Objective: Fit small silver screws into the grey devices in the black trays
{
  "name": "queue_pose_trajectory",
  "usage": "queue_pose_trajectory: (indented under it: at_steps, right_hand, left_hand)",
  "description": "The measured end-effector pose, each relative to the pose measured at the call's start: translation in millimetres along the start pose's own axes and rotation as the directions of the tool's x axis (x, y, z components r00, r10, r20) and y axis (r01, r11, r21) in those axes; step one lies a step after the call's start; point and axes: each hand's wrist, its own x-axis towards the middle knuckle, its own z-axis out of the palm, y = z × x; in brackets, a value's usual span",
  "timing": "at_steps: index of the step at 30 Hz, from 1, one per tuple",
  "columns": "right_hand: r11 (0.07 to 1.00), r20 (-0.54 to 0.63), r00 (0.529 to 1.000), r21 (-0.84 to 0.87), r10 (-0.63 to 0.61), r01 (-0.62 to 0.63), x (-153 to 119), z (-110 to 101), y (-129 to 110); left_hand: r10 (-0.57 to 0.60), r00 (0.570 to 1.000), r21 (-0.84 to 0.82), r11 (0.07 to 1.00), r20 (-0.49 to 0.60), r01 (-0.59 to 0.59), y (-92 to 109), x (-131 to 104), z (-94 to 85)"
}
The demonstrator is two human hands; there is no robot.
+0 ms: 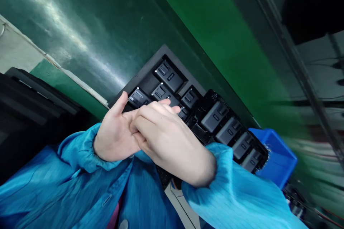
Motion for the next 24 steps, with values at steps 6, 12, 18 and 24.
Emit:
queue_pose_trajectory:
  at_steps: [6, 12, 18, 24]
  right_hand:
    - [1.0, 0.001, 1.0, -0.011, -0.006, 0.006, 5, -1, -1]
    - [0.949, -0.322, 0.946, -0.308, -0.04, -0.065, 24, -37, 42]
    - [0.796, -0.334, 0.943, -0.569, 0.006, -0.206, 58, -41, 122]
    - [0.687, -0.203, 0.979, -0.716, -0.031, -0.127, 67, -31, 136]
  left_hand:
    - [0.001, 1.0, -0.011, 1.0, -0.009, -0.001, 1, 4, 0.0]
    - [0.063, 0.998, -0.004, 0.998, 0.015, -0.063, 3, 4, -4.2]
    - [0.025, 0.996, 0.108, 0.994, 0.089, -0.035, 2, 2, -19.3]
    - [-0.041, 0.983, 0.104, 0.994, 0.178, 0.023, -1, 6, -29.6]
